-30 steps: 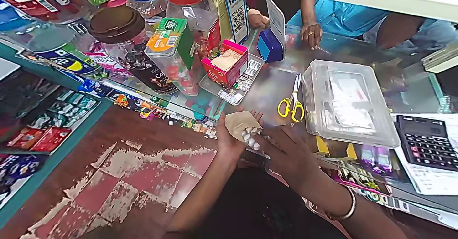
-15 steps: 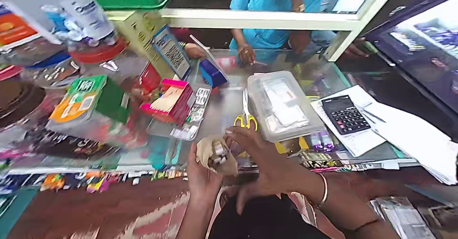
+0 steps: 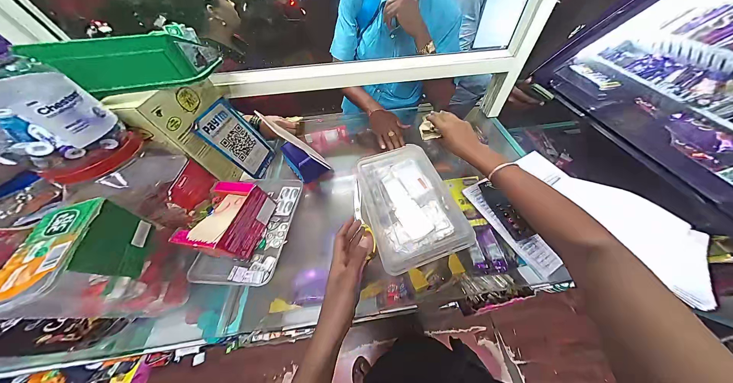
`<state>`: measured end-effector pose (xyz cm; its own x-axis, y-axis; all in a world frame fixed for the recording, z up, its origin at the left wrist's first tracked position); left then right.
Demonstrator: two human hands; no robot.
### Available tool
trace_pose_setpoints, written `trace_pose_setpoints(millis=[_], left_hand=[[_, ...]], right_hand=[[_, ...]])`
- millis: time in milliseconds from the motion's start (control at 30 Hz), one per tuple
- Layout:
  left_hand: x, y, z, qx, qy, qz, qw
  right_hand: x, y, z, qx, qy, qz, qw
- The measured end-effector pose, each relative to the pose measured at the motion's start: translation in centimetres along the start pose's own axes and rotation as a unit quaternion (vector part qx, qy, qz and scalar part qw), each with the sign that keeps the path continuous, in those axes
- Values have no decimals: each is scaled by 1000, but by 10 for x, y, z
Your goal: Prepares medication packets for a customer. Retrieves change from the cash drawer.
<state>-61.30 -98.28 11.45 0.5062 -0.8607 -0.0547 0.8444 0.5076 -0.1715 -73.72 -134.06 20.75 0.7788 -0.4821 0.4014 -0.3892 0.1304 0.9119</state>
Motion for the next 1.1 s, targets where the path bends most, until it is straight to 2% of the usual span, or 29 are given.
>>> trace_pose_setpoints(millis=[100, 200, 300, 400, 500, 633, 700, 733, 800, 900, 967, 1100], left_hand=[[24, -28, -2, 45, 25, -1, 999], [33, -39, -7, 56, 23, 21, 998], [26, -34, -10, 74, -13, 59, 995], [12, -28, -2, 113, -70, 93, 987], [-1, -20, 6, 131, -144, 96, 976], [-15, -6, 6, 116, -158, 102, 975], [-16, -3, 6, 100, -184, 97, 973], [-18, -2, 7, 94, -191, 98, 972], [-17, 2, 11, 90, -206, 97, 970], [-11, 7, 9, 80, -222, 88, 968], [-11, 9, 9, 68, -222, 85, 969], [-12, 15, 9, 65, -202, 90, 973]], right_hand=[[11, -52, 44, -14, -49, -109, 993], [1, -51, 40, 14, -68, -186, 980], [-18, -31, 13, 93, -20, -201, 975], [-43, -49, -3, 126, 63, -263, 954], [-64, -62, -7, 45, 115, -283, 951], [-70, -61, -4, -31, 215, -264, 940], [-66, -53, 0, -28, 222, -208, 952], [-64, -44, 0, -1, 185, -193, 964], [-65, -13, 2, 91, 56, -146, 984], [-84, 31, 13, 222, -75, -7, 972], [-99, 43, 16, 272, -109, 17, 956], [-111, 43, 13, 358, -127, 29, 925]])
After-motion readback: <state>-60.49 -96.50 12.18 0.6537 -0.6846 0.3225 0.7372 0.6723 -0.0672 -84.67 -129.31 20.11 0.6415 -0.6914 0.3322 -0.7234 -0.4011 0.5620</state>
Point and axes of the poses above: each hand's wrist, its own x-axis towards the middle knuckle, its own y-axis out of the back of the hand, z = x × y, the point moved 7 cm from there along x, towards the middle knuckle, and after that the axes turned 4 degrees about y, right-handed, at the moved point
